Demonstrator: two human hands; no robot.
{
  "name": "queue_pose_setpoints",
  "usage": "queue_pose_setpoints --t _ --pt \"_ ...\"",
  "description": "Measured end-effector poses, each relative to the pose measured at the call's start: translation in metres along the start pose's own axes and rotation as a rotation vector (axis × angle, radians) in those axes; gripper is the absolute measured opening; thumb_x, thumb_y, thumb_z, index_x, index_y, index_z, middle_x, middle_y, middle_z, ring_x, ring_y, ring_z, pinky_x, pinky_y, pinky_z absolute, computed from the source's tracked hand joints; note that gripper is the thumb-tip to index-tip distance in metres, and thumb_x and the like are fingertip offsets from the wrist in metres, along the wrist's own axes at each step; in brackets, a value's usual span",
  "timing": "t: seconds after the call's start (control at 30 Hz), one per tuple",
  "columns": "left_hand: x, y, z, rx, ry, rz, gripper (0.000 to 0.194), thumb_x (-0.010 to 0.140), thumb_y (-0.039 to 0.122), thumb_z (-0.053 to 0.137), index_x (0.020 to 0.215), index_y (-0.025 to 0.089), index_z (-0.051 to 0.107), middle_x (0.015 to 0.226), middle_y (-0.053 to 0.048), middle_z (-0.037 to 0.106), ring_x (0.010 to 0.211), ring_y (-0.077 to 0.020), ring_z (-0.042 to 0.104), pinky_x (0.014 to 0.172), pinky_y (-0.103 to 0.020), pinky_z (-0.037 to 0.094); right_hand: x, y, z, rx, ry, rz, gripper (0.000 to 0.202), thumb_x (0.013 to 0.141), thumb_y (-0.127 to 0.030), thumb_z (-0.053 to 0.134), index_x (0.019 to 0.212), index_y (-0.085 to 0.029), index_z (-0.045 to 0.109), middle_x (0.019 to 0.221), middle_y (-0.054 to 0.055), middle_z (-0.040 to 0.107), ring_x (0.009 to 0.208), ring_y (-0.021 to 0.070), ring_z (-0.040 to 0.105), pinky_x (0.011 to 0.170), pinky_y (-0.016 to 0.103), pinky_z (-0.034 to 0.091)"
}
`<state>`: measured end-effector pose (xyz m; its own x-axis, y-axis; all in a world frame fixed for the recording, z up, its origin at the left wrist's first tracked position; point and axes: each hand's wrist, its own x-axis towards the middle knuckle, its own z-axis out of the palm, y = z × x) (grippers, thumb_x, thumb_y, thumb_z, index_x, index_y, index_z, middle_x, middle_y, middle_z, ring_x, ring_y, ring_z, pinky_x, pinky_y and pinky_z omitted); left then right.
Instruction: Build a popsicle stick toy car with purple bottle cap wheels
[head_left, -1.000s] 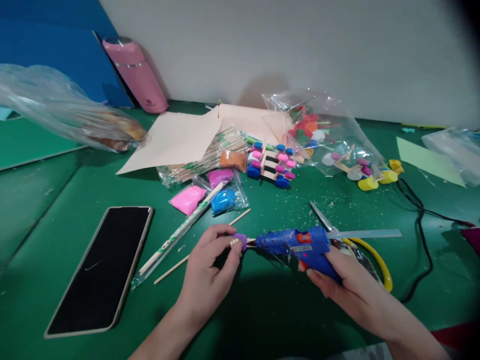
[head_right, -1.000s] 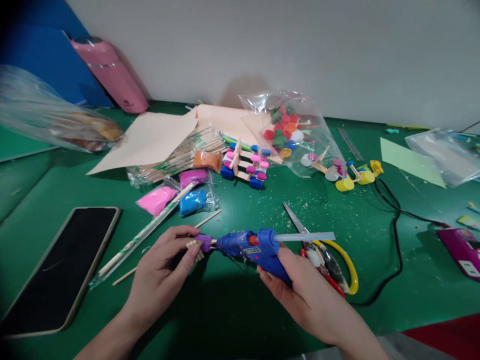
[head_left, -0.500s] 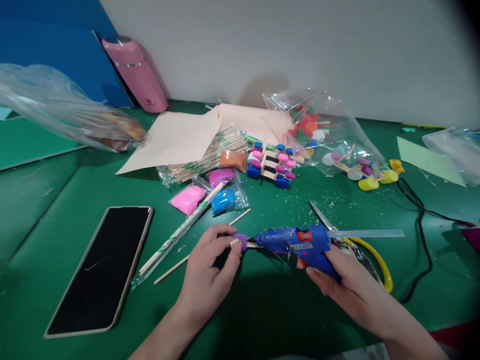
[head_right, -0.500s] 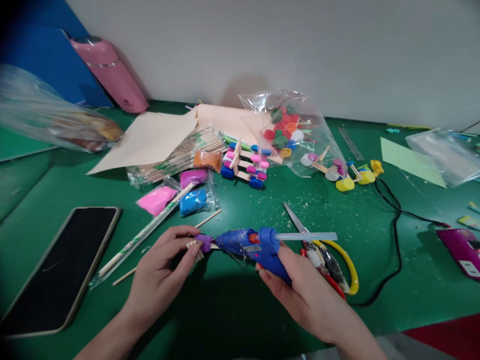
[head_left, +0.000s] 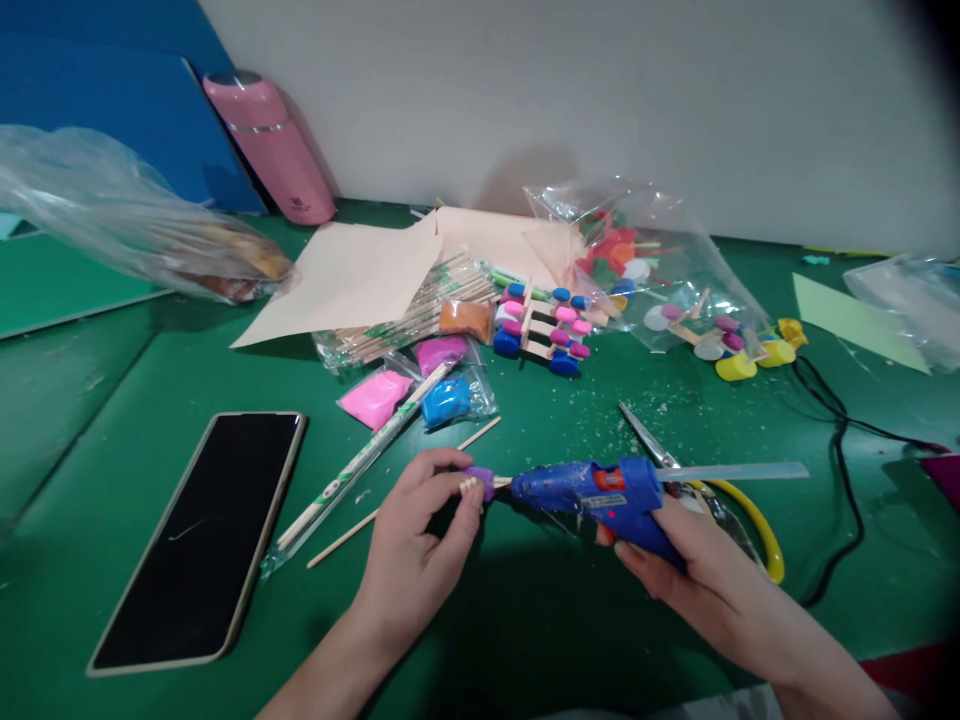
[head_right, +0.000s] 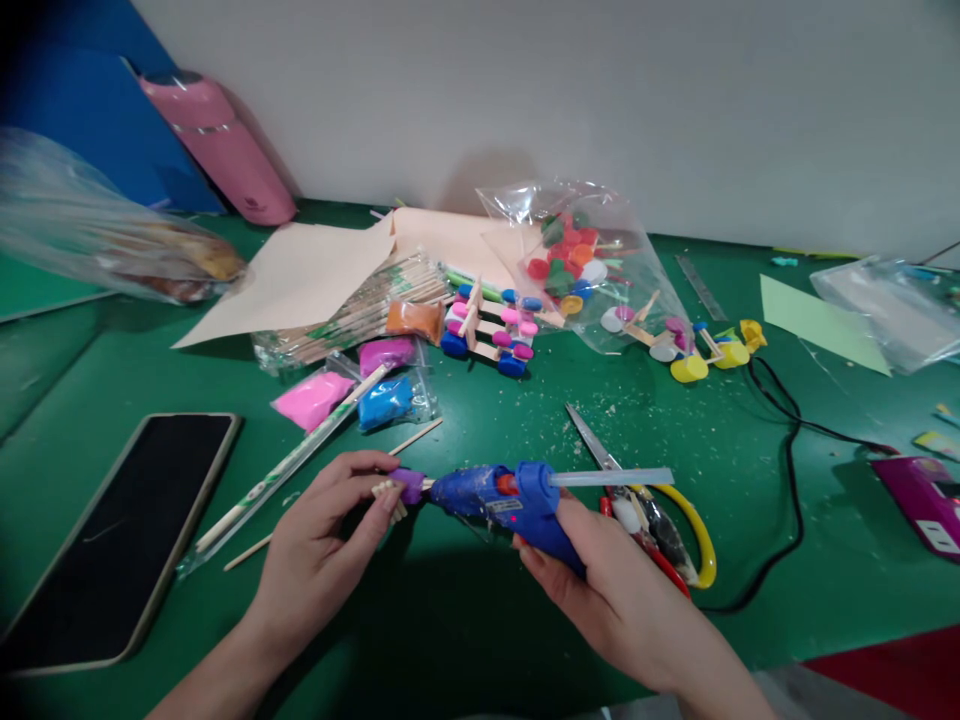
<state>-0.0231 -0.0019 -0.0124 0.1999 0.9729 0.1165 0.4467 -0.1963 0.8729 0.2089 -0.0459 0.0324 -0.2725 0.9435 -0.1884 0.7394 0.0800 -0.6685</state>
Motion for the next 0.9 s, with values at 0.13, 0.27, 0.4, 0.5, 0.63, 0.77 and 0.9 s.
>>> queue_pose_setpoints --t 0.13,0.27,0.4,0.5,0.63,0.77,0.9 --pt "-0.0010 0.0000 0.0002 0.004 0.008 -0.003 0.014 0.080 0.017 0.052 0.072 0.016 0.064 0.090 -0.006 0.057 0.085 -0.0139 0.057 0.072 -0.021 0.044 0.0039 -0.0014 -0.0022 -0.020 -0.020 0.015 0.014 0.087 -0.027 0.041 0.092 -0.021 0.053 0.068 0.001 0.059 0.055 0.0125 0.055 0.049 0.021 0.047" --pt "-0.0003 0.0002 0.0009 0.013 0.007 -0.012 0.014 0.080 0.017 0.052 0.072 0.016 0.064 0.090 -0.006 0.057 0.085 -0.0139 0.057 0.072 -0.021 0.044 0.0057 -0.0024 -0.0019 -0.023 0.001 0.021 0.016 0.087 -0.027 0.039 0.093 -0.020 0.052 0.064 0.000 0.056 0.052 0.0122 0.052 0.046 0.020 0.044" --pt "0.0002 0.0008 0.0006 0.011 0.001 -0.021 0.014 0.080 0.017 0.052 0.072 0.017 0.064 0.090 -0.006 0.057 0.085 -0.0141 0.057 0.071 -0.021 0.044 0.0050 -0.0039 -0.0004 -0.004 0.021 0.017 0.015 0.087 -0.026 0.040 0.093 -0.020 0.052 0.071 0.001 0.059 0.057 0.0122 0.053 0.051 0.021 0.045" --pt "-0.0002 0.0015 0.0004 0.004 0.001 -0.015 0.014 0.080 0.017 0.052 0.072 0.017 0.064 0.090 -0.005 0.057 0.085 -0.0139 0.057 0.071 -0.021 0.044 0.0039 -0.0050 -0.0004 0.019 0.036 0.027 0.014 0.086 -0.025 0.040 0.090 -0.020 0.053 0.072 0.002 0.061 0.059 0.0128 0.055 0.055 0.022 0.046" --pt "-0.0001 0.0017 0.0010 -0.003 -0.003 -0.008 0.015 0.080 0.016 0.052 0.071 0.017 0.064 0.089 -0.005 0.057 0.084 -0.0134 0.057 0.071 -0.021 0.044 0.0021 -0.0059 -0.0013 0.007 0.015 0.019 0.015 0.086 -0.025 0.041 0.090 -0.020 0.055 0.075 0.003 0.062 0.063 0.0140 0.056 0.057 0.023 0.047" --pt "0.0003 0.0005 0.0012 -0.003 -0.001 -0.010 0.015 0.080 0.017 0.052 0.070 0.017 0.064 0.090 -0.006 0.058 0.085 -0.0140 0.057 0.071 -0.021 0.044 0.0004 -0.0057 -0.0005 0.015 0.039 0.020 0.015 0.085 -0.025 0.042 0.091 -0.020 0.055 0.074 0.003 0.062 0.063 0.0144 0.056 0.059 0.024 0.048" --pt "0.0009 0.0010 0.0007 0.003 -0.002 -0.013 0.016 0.080 0.018 0.051 0.069 0.018 0.063 0.089 -0.006 0.058 0.085 -0.0152 0.057 0.071 -0.023 0.045 -0.0004 -0.0044 0.0004 0.038 0.028 0.032 0.015 0.086 -0.025 0.041 0.092 -0.021 0.054 0.076 0.003 0.062 0.064 0.0145 0.056 0.058 0.024 0.047"
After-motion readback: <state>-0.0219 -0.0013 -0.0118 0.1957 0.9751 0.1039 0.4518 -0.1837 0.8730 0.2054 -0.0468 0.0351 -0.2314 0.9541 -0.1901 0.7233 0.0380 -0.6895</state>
